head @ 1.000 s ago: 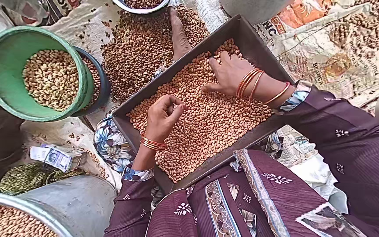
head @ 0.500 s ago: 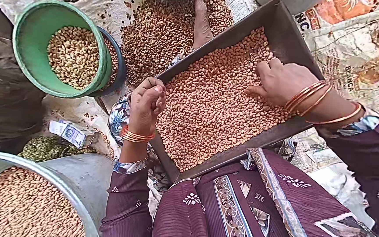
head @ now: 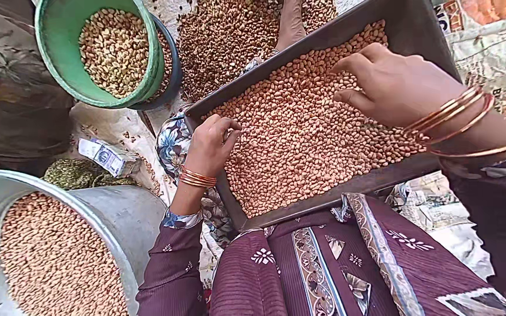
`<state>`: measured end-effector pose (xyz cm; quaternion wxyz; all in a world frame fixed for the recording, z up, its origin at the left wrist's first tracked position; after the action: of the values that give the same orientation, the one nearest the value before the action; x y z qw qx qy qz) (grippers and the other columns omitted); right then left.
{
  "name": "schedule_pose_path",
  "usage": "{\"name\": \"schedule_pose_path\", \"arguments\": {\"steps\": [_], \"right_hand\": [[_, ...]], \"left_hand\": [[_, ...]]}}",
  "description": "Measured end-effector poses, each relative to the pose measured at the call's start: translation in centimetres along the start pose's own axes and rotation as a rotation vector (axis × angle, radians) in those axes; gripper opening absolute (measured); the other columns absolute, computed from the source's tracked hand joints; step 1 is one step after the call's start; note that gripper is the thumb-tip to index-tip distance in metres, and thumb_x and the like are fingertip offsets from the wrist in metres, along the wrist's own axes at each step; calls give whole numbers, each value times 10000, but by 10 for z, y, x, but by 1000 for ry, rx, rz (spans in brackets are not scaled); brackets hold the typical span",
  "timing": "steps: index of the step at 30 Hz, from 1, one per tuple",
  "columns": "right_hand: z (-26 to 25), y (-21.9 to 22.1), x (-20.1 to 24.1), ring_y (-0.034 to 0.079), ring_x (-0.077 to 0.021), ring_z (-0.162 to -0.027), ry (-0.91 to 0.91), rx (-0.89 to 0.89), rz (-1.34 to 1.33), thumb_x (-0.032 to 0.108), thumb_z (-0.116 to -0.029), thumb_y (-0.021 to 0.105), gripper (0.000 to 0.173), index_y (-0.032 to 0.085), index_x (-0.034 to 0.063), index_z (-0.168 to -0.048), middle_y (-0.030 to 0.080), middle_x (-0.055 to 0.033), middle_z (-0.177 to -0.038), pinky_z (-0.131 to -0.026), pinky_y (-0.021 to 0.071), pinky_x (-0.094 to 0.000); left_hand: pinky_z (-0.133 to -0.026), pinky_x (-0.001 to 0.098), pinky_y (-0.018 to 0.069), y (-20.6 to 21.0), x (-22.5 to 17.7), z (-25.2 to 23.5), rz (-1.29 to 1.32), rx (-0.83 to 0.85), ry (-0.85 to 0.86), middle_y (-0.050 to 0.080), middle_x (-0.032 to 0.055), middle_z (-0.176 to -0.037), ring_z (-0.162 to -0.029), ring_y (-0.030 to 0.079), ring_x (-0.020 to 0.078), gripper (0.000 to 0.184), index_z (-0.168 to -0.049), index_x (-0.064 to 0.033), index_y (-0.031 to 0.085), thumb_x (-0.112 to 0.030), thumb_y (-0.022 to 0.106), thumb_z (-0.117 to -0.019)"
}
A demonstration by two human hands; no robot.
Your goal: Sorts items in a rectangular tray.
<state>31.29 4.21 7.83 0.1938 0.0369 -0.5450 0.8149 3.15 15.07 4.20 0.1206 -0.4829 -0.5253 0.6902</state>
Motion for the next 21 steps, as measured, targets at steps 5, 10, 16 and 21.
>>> {"name": "schedule_pose_path", "arguments": {"steps": [5, 10, 16, 21], "right_hand": [[-27, 26, -19, 567, -607, -1141, 165, 58, 140, 337, -1051, 583, 509, 522, -89, -1321, 531, -390, -1284, -825, 489, -721], [-1, 56, 37, 687, -385, -932, -143, 294, 80, 405, -1065, 541, 459, 550, 61, -1367, 594, -204, -1204, -759, 570, -557], [42, 67, 124, 668, -329, -850, -539, 212, 124, 84, -979, 633, 144, 669, 42, -1112, 595, -172, -1113, -571, 544, -432], [69, 127, 192, 545, -378, -1278, -1070, 242, 116, -36, -991, 520, 290, 727, 60, -1170, 606, -156, -1358, -987, 448, -555]], "left_hand": [[-702, 370, 513, 19, -1, -21, 12, -46, 58, 645, 144, -860, -726, 598, 243, 183, -1089, -44, 755, -150, 643, -990], [-739, 507, 557, 35, -16, -17, -131, 117, 128, 632, 199, -949, -831, 662, 371, 189, -1124, -25, 718, -153, 630, -1016], [-727, 535, 562, 32, -19, -11, -193, 162, 136, 647, 213, -977, -833, 673, 384, 184, -1129, -10, 717, -116, 635, -1003], [-722, 590, 560, 40, -3, -22, -218, 158, 79, 649, 256, -949, -854, 682, 447, 204, -1112, 23, 708, -127, 604, -1021]]}}
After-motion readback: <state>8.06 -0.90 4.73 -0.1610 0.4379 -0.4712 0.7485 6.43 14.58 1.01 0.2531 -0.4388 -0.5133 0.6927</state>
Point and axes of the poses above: each hand's wrist, its own z-axis away from the middle knuckle, its own y-axis out of the palm, x = y × z, the point moved 6 cm from there along -z, towards the middle knuckle
